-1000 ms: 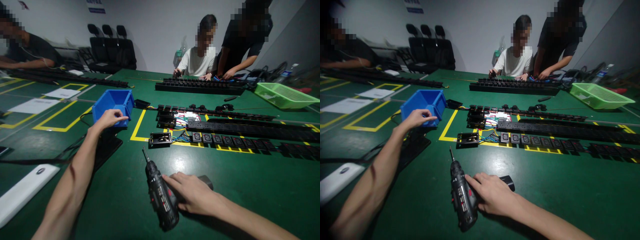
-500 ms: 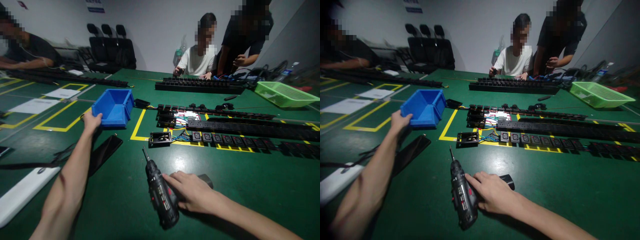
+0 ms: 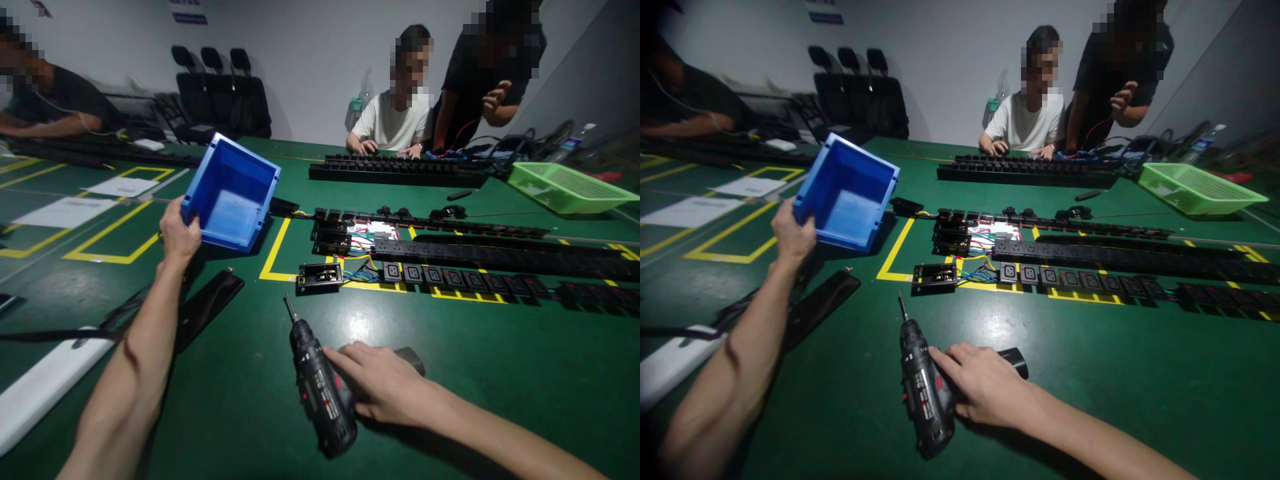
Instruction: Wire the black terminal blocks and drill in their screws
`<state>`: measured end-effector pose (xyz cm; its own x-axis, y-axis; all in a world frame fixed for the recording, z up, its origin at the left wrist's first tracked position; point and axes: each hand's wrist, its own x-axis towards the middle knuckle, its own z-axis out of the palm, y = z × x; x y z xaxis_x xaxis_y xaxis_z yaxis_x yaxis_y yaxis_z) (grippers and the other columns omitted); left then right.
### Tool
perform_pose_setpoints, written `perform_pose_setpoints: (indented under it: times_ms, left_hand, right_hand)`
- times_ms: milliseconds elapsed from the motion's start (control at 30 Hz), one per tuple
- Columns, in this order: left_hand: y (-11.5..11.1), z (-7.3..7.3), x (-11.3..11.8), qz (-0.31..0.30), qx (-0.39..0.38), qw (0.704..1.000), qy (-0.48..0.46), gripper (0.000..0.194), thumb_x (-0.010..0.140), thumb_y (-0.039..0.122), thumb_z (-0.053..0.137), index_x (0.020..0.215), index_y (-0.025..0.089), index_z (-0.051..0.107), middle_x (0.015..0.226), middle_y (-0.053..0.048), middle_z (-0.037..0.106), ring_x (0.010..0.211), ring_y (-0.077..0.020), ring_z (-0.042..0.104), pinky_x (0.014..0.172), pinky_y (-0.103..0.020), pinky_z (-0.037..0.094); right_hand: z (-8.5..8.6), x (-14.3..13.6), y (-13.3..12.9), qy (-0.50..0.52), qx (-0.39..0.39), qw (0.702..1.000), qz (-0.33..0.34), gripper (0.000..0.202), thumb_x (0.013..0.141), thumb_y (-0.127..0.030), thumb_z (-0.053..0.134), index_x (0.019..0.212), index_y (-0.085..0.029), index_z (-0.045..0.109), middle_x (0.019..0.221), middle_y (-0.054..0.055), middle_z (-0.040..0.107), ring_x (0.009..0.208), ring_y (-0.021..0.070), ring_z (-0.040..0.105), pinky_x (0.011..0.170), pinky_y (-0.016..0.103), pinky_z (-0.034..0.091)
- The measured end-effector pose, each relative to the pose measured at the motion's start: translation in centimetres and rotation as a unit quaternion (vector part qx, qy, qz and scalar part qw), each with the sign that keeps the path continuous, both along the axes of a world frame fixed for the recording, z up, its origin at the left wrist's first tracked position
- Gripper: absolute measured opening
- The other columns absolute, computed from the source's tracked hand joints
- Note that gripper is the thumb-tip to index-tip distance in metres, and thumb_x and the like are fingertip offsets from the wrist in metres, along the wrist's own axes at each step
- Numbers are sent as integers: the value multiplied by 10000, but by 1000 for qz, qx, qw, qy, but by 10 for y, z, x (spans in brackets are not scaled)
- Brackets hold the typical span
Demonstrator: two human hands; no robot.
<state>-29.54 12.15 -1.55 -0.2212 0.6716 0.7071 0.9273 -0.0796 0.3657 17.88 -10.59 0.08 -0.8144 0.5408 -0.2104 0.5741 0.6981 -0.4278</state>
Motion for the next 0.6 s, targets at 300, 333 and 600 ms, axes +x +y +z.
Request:
perform_pose_setpoints:
  times_ms: [300,333,600]
  left_hand:
    - [-3,1,-1,-8,25,999,-44,427,848,132,579,1254,18,511,1098,-68,563,970,-169,487,999,-326,376]
    - [-2,1,-1,-1,25,998,-53,430,844,144,594,1246,14,511,1080,-64,561,952,-166,484,989,-321,380]
    - [4,-7,-6,58,-30,991,-120,411,837,166,618,1208,20,518,961,-17,560,837,-144,472,897,-286,409]
  right_hand:
    - [-1,0,1,0,9,1000,2,892,752,-266,624,1531,-177,197,1287,154,542,1080,305,563,826,427,518]
    - [-1,1,1,0,8,1000,2,894,751,-267,625,1531,-178,196,1285,153,543,1078,305,564,827,428,518]
    - [-2,1,0,2,10,1000,1,899,757,-266,632,1533,-185,185,1298,163,536,1094,309,560,808,418,511]
